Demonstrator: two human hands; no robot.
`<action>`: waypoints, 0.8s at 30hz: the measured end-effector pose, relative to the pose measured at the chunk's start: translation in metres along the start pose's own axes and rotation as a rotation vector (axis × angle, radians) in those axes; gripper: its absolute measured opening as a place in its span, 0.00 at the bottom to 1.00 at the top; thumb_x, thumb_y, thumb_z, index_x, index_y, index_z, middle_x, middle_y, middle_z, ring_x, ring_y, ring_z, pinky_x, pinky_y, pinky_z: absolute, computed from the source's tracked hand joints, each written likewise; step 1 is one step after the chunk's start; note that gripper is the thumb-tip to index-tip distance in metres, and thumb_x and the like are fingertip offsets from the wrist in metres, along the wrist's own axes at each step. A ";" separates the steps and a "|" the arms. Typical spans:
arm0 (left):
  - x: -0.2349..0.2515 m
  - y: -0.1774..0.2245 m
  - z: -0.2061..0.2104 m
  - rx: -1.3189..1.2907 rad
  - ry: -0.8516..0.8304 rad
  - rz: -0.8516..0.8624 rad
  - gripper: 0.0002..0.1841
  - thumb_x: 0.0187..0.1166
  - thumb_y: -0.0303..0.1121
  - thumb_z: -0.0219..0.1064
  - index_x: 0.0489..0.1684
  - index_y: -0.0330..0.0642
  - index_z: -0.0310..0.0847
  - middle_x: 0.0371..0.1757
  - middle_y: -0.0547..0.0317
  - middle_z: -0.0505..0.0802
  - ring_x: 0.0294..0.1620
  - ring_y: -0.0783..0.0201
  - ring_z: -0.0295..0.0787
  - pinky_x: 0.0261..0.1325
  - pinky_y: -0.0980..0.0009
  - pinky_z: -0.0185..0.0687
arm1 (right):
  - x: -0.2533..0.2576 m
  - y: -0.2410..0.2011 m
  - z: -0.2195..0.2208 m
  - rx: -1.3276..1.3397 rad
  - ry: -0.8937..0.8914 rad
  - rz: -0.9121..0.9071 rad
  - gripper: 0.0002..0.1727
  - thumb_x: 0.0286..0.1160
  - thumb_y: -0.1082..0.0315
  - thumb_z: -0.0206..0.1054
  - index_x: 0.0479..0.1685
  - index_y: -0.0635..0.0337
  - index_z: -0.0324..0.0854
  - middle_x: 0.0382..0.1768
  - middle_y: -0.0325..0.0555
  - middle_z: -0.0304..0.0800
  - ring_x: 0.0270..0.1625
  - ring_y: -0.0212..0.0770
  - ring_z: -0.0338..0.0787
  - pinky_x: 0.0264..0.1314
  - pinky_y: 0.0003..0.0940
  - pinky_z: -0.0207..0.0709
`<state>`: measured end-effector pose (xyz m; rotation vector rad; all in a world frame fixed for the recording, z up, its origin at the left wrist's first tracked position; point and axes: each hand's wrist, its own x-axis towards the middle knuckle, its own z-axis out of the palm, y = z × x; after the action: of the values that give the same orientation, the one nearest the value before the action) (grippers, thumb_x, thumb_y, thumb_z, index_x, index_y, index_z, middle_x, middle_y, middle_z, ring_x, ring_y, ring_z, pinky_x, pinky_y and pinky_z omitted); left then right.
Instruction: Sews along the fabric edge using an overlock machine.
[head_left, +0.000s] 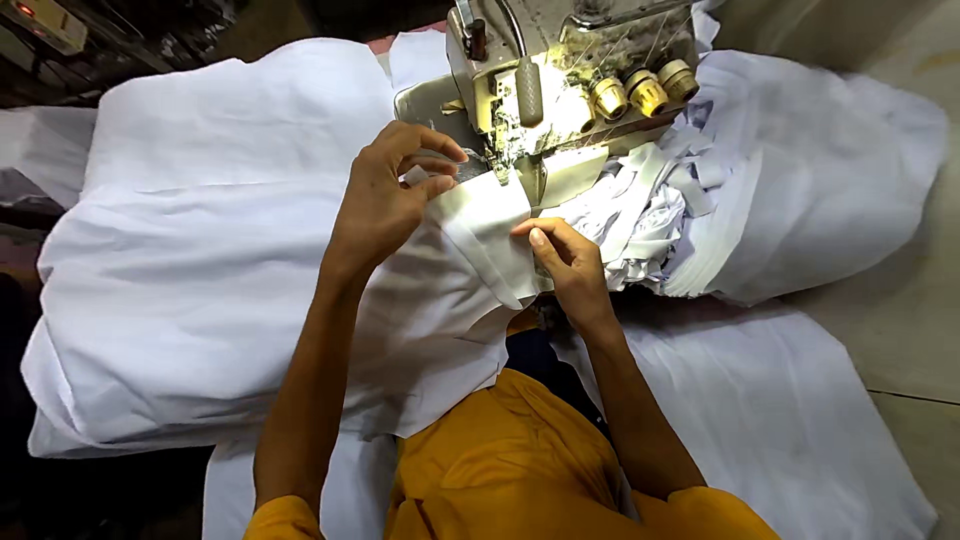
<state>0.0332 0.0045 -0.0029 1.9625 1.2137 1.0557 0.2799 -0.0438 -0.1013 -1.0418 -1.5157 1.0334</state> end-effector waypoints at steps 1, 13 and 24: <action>-0.001 0.005 0.003 -0.048 -0.013 0.077 0.14 0.73 0.20 0.73 0.55 0.38 0.86 0.61 0.52 0.89 0.59 0.61 0.91 0.60 0.66 0.93 | 0.000 0.001 0.000 0.027 -0.006 -0.006 0.16 0.92 0.64 0.54 0.58 0.56 0.89 0.55 0.38 0.93 0.54 0.32 0.90 0.55 0.30 0.86; 0.022 0.037 0.060 -0.012 -0.104 0.486 0.06 0.79 0.19 0.67 0.45 0.31 0.89 0.52 0.46 0.89 0.55 0.62 0.88 0.60 0.70 0.86 | -0.009 -0.002 0.002 0.271 -0.023 0.018 0.17 0.90 0.57 0.58 0.50 0.55 0.91 0.49 0.37 0.93 0.54 0.32 0.90 0.60 0.32 0.85; -0.032 0.010 0.066 0.445 0.311 0.020 0.20 0.82 0.39 0.69 0.68 0.39 0.79 0.62 0.48 0.87 0.60 0.53 0.84 0.59 0.59 0.81 | -0.013 0.001 0.006 0.057 0.116 0.023 0.09 0.82 0.66 0.68 0.39 0.57 0.93 0.39 0.39 0.93 0.43 0.32 0.91 0.49 0.28 0.86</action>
<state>0.0855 -0.0338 -0.0380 2.1931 1.7227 1.2133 0.2764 -0.0563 -0.1064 -1.0630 -1.3763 1.0094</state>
